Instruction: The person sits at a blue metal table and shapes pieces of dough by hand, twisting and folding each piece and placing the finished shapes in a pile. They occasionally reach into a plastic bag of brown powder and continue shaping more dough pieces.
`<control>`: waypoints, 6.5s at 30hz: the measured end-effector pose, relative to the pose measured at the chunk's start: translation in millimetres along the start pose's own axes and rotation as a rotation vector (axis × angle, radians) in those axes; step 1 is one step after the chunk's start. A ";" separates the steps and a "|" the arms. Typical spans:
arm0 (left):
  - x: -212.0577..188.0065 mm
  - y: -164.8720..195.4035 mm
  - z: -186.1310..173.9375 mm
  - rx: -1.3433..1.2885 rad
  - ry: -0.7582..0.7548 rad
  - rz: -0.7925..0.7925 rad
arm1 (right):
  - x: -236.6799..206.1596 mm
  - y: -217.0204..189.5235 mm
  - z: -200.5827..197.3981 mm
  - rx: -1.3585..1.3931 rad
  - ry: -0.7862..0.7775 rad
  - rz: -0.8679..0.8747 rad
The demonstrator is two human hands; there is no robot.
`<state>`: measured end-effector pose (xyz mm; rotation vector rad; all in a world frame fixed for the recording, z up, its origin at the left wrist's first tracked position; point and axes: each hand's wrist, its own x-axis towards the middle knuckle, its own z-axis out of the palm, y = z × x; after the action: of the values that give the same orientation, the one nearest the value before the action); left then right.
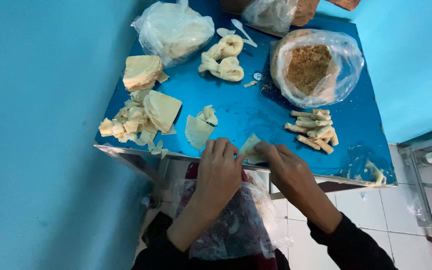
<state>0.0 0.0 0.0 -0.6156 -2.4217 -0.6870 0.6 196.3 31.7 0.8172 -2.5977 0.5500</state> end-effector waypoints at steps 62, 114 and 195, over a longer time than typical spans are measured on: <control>14.2 -19.0 41.5 -0.044 -0.038 0.219 | 14.7 23.3 12.6 0.155 -0.067 0.082; 14.5 -56.7 -20.1 0.439 0.068 -0.186 | 9.0 15.8 11.1 -0.200 0.098 0.114; -21.9 -33.2 49.7 -0.141 0.059 0.215 | 61.9 110.3 -39.6 -0.291 0.115 0.091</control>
<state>-20.4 -2.4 -60.2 -0.8855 -2.2250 -0.7775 -104.7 269.6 65.4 0.5579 -2.5367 0.2267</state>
